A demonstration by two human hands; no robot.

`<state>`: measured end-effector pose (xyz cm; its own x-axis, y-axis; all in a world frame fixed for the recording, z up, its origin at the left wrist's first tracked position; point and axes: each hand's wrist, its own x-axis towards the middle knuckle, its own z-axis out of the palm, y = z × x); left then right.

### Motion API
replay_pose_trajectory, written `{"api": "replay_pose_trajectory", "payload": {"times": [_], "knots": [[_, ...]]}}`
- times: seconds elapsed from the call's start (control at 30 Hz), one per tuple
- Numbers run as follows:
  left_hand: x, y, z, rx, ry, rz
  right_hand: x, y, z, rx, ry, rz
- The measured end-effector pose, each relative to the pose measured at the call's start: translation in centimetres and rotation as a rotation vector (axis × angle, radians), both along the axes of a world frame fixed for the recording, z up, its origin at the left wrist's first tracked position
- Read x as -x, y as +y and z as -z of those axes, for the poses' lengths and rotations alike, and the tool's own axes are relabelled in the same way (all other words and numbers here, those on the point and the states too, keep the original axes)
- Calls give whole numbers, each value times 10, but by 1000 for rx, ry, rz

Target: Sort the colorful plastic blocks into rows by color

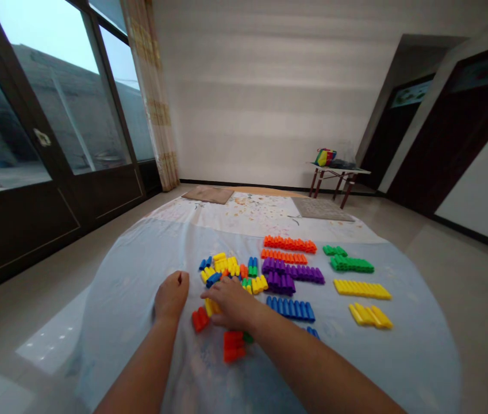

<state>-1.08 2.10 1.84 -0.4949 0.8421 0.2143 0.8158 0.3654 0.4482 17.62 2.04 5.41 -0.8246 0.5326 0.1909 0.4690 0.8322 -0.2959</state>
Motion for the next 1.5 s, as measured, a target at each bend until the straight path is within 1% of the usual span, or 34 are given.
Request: {"api": "replay_pose_trajectory", "payload": {"times": [0.13, 0.2, 0.27, 0.4, 0.47, 0.5, 0.57, 0.67, 0.77, 0.83, 0.9, 0.97, 1.03, 1.1, 1.17, 1.23, 1.37, 1.5], "knots": [[0, 1, -2, 13, -4, 5, -13, -2, -12, 226, 363, 66], [1, 2, -2, 17, -7, 6, -20, 0, -16, 363, 486, 102], [1, 2, -2, 18, -9, 5, -29, 4, -18, 529, 566, 140], [1, 1, -2, 10, -11, 2, -42, 11, -14, 883, 744, 167], [0, 1, -1, 5, -13, 0, -46, 12, -10, 993, 815, 158], [0, 1, -1, 2, -14, 1, -47, 12, -8, 1013, 830, 165], [1, 2, 1, -2, -17, 5, -49, 12, -5, 978, 843, 209], [6, 3, 3, -16, -26, 25, -58, 18, -6, 867, 928, 291], [6, 7, 2, -43, -35, 43, -78, 27, -12, 818, 1057, 361], [-4, 11, -4, -89, -19, 95, -96, 32, -17, 782, 1129, 396], [-26, 15, -14, -168, 20, 243, -112, 33, -22, 748, 1191, 420], [-58, 17, -24, -226, 52, 465, -124, 32, -25, 738, 1224, 443], [-91, 18, -32, -204, 63, 659, -132, 29, -26, 734, 1230, 460], [-118, 18, -34, -129, 97, 767, -137, 25, -26, 714, 1227, 475], [-135, 19, -31, -43, 153, 802, -140, 22, -26, 691, 1224, 482], [-143, 21, -26, 30, 219, 816, -144, 19, -26, 679, 1216, 485], [-142, 20, -20, 98, 314, 825, -151, 15, -27, 679, 1214, 493], [-133, 16, -21, 126, 375, 773, -155, 12, -25, 700, 1207, 481]]}}
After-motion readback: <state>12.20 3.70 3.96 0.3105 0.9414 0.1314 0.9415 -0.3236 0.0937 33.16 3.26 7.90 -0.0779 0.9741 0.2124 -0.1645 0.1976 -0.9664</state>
